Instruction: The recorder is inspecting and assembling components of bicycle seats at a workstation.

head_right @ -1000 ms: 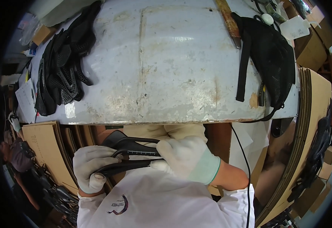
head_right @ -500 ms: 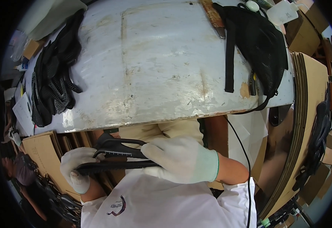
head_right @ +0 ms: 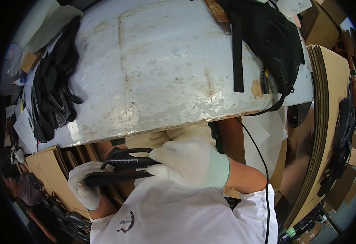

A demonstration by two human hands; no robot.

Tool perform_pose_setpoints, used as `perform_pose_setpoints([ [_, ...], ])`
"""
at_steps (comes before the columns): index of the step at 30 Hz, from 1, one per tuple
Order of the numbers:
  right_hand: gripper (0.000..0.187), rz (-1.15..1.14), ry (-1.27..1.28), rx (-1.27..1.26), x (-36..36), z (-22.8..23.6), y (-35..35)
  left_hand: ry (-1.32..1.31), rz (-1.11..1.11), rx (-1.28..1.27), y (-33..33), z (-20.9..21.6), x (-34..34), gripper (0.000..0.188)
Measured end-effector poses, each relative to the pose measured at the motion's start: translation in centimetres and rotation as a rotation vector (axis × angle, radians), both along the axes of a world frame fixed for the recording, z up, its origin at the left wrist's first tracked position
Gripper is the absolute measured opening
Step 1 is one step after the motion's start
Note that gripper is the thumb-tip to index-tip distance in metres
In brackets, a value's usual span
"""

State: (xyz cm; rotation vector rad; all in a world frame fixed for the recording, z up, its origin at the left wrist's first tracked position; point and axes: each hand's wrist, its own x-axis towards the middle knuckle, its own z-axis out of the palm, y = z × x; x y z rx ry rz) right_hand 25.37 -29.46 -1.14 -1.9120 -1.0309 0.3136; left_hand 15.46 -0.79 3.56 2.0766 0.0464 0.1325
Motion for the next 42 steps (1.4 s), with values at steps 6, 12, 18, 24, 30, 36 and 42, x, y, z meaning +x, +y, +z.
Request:
perform_pose_setpoints([
  [6, 0.052, -0.004, 0.341, 0.228, 1.2, 0.7, -0.4, -0.042, 0.237, -0.074, 0.9, -0.8, -0.6, 0.089],
  [12, 0.040, -0.158, 0.534, 0.377, -0.3, 0.3, 1.2, -0.200, 0.215, -0.141, 0.9, -1.0, -0.9, 0.084],
  [18, 0.043, -0.027, 0.334, 0.216, 0.8, 0.5, 0.7, -0.145, 0.148, -0.095, 1.3, -0.5, -0.6, 0.081],
  [24, 0.054, 0.112, 0.185, 0.218, 1.0, -0.2, 0.8, -0.201, -0.052, -0.127, 2.7, -0.7, 0.3, 0.077],
  [30, 0.049, 0.112, 0.116, 0.252, 1.3, 1.4, 1.5, -0.244, -0.024, -0.126, 2.5, 1.0, -1.0, 0.076],
  [36, 0.051, 0.053, 0.113, -0.174, -0.5, 0.6, 2.4, -0.132, -0.088, 0.045, 0.9, -0.4, 1.1, 0.066],
  [42, 0.055, -0.043, -0.116, -0.251, -0.6, 1.2, 3.6, -0.185, -0.154, 0.088, 0.9, 0.3, 1.1, 0.060],
])
